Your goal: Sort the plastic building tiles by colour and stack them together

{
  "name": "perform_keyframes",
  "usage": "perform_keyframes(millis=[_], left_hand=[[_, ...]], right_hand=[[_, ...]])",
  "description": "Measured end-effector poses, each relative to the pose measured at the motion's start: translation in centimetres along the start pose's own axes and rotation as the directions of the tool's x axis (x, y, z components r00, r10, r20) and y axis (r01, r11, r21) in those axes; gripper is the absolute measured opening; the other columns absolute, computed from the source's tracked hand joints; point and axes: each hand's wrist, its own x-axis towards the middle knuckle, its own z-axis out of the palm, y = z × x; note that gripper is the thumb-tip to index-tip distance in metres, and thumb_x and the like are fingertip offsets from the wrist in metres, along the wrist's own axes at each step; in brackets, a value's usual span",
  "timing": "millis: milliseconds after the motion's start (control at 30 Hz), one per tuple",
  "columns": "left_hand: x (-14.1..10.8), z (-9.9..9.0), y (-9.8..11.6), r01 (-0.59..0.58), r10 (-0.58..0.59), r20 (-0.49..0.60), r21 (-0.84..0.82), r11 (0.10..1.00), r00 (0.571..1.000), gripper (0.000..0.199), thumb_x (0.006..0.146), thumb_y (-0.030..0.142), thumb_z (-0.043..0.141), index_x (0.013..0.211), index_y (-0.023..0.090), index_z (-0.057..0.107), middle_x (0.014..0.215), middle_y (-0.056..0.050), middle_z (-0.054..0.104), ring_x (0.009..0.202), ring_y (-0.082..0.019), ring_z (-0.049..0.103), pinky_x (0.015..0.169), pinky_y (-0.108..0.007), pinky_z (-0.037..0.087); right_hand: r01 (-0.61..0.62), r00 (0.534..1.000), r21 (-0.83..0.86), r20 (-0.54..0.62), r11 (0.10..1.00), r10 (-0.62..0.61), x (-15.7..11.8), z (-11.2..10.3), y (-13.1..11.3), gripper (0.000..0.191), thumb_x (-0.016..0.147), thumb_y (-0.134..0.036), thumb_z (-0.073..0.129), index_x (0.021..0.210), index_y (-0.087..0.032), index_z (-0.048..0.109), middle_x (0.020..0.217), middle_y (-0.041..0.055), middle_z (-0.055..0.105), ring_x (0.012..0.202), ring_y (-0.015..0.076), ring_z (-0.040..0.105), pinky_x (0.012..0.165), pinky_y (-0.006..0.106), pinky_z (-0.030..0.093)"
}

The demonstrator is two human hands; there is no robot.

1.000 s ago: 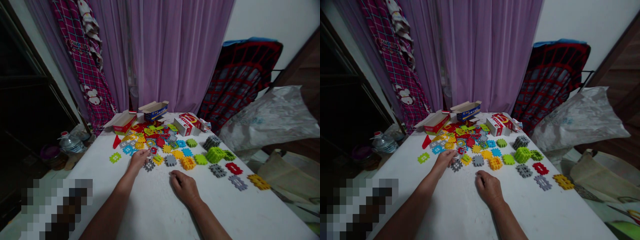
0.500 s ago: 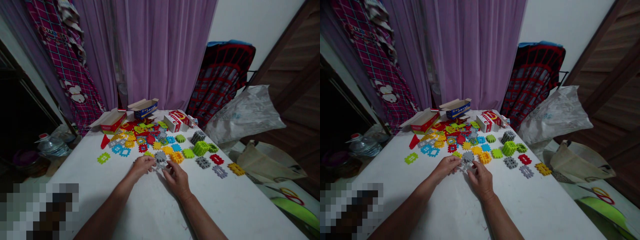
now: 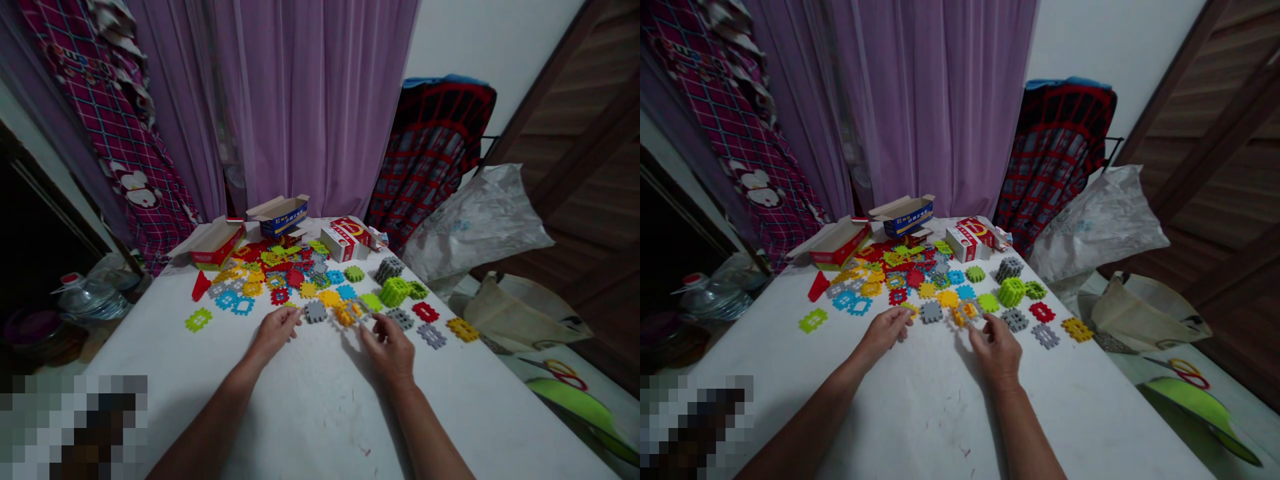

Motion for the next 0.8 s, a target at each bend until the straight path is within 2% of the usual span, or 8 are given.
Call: perform_keyframes(millis=[100,167,233,467,800], left_hand=[[0.6,-1.1,-0.5,-0.045,0.043,-0.118,-0.014,0.999,0.992,0.057,0.071,0.069,0.056,0.090,0.017,0.068,0.076,-0.004,0.070,0.051,-0.010,0.056,0.040,-0.020,0.031],[1.0,-1.7,-1.0,-0.053,0.045,-0.189,-0.037,0.998,0.981,0.062,0.069,0.072,0.056,0.093,0.017,0.068,0.078,-0.005,0.070,0.051,-0.011,0.057,0.040,-0.020,0.033],[1.3,-2.2,-1.4,-0.057,0.043,-0.241,-0.050,0.997,0.969,0.065,0.067,0.075,0.057,0.093,0.016,0.068,0.079,-0.005,0.070,0.052,-0.011,0.058,0.040,-0.020,0.035],[1.9,-3.4,-2.1,-0.055,0.038,-0.334,-0.043,0.998,0.942,0.069,0.063,0.081,0.057,0.088,0.017,0.069,0.077,-0.004,0.068,0.053,-0.012,0.057,0.041,-0.021,0.036],[1.9,-3.8,-2.1,-0.054,0.024,-0.359,-0.073,0.996,0.933,0.066,0.062,0.077,0.060,0.089,0.017,0.067,0.078,-0.004,0.068,0.053,-0.011,0.054,0.042,-0.020,0.035]], right_hand=[[-0.243,0.967,-0.139,-0.117,0.960,0.228,1.5,-2.9,3.6,0.059,0.073,-0.068,0.053,0.095,-0.016,0.070,0.068,0.0043,0.065,0.060,0.0174,0.058,0.057,0.028,0.043],[-0.361,0.932,-0.212,-0.126,0.908,0.341,2.0,-4.2,5.5,0.061,0.070,-0.071,0.053,0.094,-0.018,0.071,0.069,0.0045,0.067,0.063,0.0194,0.059,0.056,0.028,0.040],[-0.410,0.912,-0.263,-0.097,0.873,0.399,2.1,-4.7,6.5,0.060,0.068,-0.071,0.053,0.093,-0.020,0.072,0.071,0.0039,0.067,0.065,0.0201,0.060,0.056,0.028,0.038],[-0.427,0.895,-0.328,-0.017,0.843,0.446,1.8,-4.6,6.7,0.054,0.069,-0.065,0.055,0.097,-0.022,0.073,0.078,0.0036,0.069,0.069,0.0202,0.060,0.057,0.028,0.038],[-0.424,0.880,-0.398,0.032,0.813,0.474,2.0,-4.8,6.4,0.047,0.072,-0.057,0.058,0.100,-0.023,0.074,0.084,0.0050,0.071,0.072,0.0209,0.062,0.057,0.028,0.039]])
